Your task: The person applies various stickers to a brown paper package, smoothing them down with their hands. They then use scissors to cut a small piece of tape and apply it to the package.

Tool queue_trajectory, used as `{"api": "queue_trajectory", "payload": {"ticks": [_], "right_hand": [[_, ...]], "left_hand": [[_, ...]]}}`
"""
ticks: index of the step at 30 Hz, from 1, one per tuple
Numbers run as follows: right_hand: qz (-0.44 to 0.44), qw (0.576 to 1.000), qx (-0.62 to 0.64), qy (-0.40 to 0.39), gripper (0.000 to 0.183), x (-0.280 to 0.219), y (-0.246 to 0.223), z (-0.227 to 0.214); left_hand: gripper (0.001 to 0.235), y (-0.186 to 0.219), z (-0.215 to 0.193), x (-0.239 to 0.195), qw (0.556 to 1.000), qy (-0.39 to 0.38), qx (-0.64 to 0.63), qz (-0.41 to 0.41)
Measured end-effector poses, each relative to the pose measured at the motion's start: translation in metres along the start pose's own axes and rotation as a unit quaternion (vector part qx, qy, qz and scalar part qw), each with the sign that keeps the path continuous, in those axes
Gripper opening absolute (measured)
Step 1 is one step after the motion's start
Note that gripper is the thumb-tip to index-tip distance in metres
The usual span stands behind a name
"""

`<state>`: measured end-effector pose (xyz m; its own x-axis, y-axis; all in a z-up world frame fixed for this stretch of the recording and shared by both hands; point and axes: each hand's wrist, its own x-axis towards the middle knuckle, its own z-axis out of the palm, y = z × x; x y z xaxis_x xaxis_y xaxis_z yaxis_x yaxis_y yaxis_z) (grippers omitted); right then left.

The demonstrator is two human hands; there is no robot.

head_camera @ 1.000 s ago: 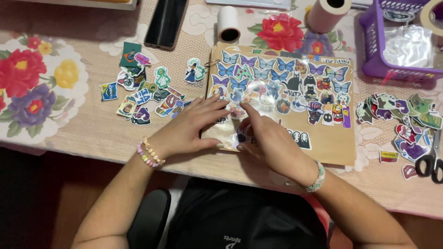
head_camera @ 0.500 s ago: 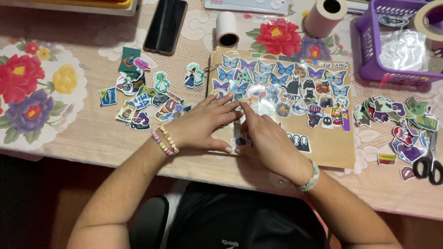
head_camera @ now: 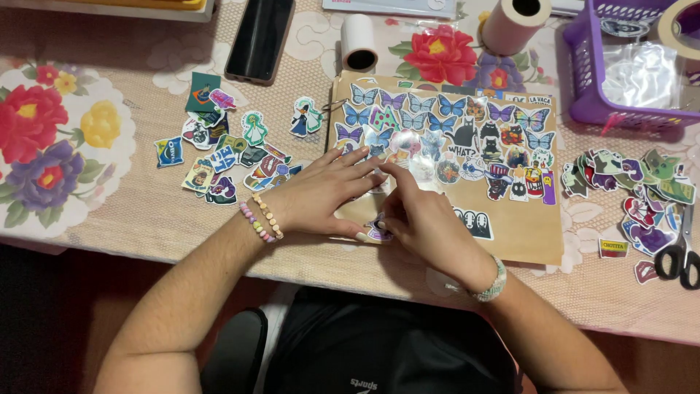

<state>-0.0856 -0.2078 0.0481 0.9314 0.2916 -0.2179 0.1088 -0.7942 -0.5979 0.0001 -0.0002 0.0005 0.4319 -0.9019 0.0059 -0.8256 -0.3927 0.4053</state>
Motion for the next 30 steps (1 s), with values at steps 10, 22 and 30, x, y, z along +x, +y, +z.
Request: {"api": "queue_trajectory", "payload": {"ticks": [10,22,30], "right_hand": [[-0.013,0.98,0.169,0.107,0.077,-0.042,-0.006,-0.044],[0.046,0.971,0.199,0.128,0.067,0.008,0.029,-0.082],[-0.054,0.992,0.091,0.074,0.074,0.051,0.047,-0.051]], "left_hand": [[0.106,0.007,-0.012,-0.021,0.989,0.119,-0.087,-0.033],[0.039,0.096,0.062,-0.05,0.95,0.294,0.088,0.052],[0.071,0.112,0.083,0.008,0.938,0.328,0.101,-0.033]]}}
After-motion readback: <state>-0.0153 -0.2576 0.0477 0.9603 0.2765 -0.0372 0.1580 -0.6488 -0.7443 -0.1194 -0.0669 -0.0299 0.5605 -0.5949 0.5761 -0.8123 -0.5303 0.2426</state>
